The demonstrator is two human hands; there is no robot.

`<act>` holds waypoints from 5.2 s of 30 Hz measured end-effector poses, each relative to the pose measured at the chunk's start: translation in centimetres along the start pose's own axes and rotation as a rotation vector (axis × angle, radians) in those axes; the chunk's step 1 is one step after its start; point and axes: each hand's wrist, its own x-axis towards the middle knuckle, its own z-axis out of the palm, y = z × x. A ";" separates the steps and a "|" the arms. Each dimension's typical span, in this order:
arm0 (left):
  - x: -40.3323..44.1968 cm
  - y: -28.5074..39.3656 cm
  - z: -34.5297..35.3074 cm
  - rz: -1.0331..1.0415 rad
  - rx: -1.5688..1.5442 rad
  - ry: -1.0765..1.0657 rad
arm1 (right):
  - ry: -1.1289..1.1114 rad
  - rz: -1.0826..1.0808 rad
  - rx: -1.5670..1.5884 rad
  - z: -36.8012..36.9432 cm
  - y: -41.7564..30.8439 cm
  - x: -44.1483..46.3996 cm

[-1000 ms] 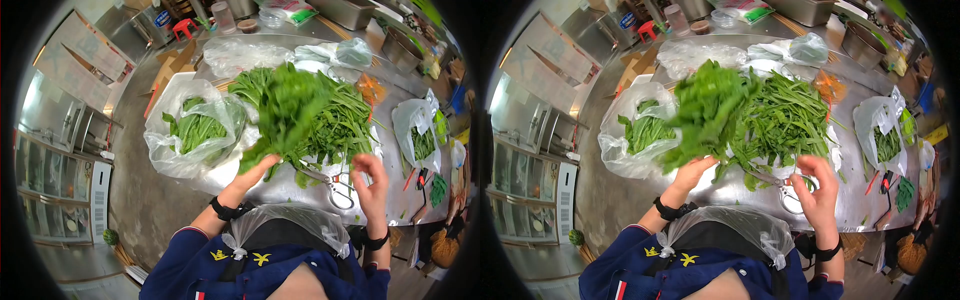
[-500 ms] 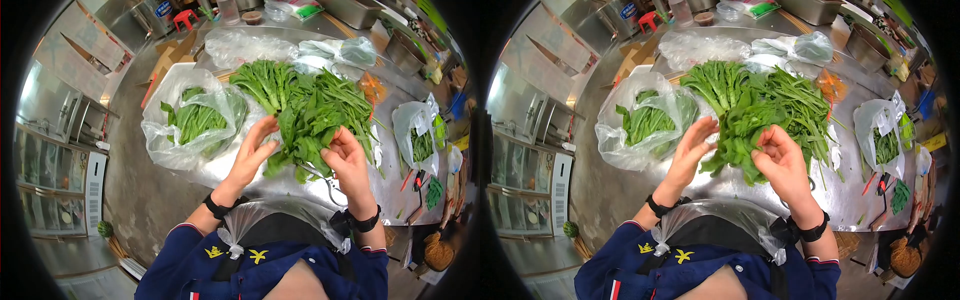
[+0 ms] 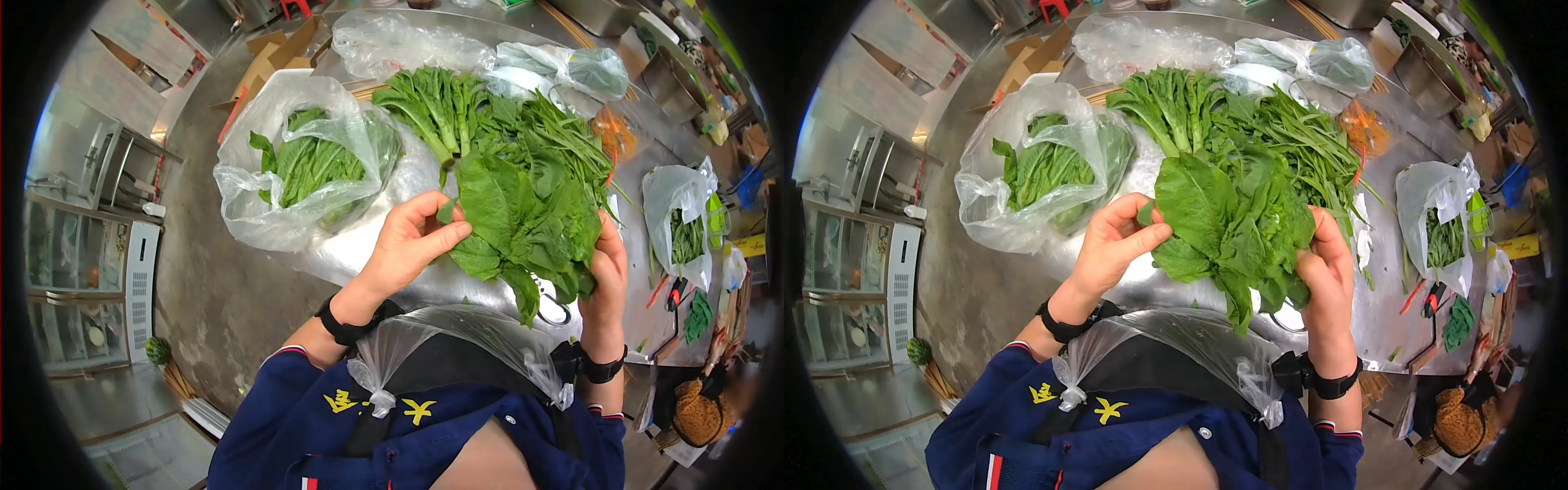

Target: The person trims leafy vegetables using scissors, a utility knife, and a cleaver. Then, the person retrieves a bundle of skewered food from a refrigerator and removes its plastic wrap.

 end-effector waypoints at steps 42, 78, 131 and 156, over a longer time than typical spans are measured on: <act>-3.6 1.5 -3.2 0.137 -0.086 -0.145 | -0.442 -0.338 -0.614 6.1 0.5 1.4; 1.4 -0.7 -5.6 0.054 -0.577 -0.141 | -0.554 -0.685 -0.987 2.7 1.6 2.8; 0.9 0.8 0.1 -0.265 -0.160 0.027 | -0.268 -0.143 -0.574 1.6 -0.9 5.2; 1.4 -0.7 -1.4 -0.207 -0.439 -0.069 | -0.310 0.484 0.552 0.0 5.6 3.3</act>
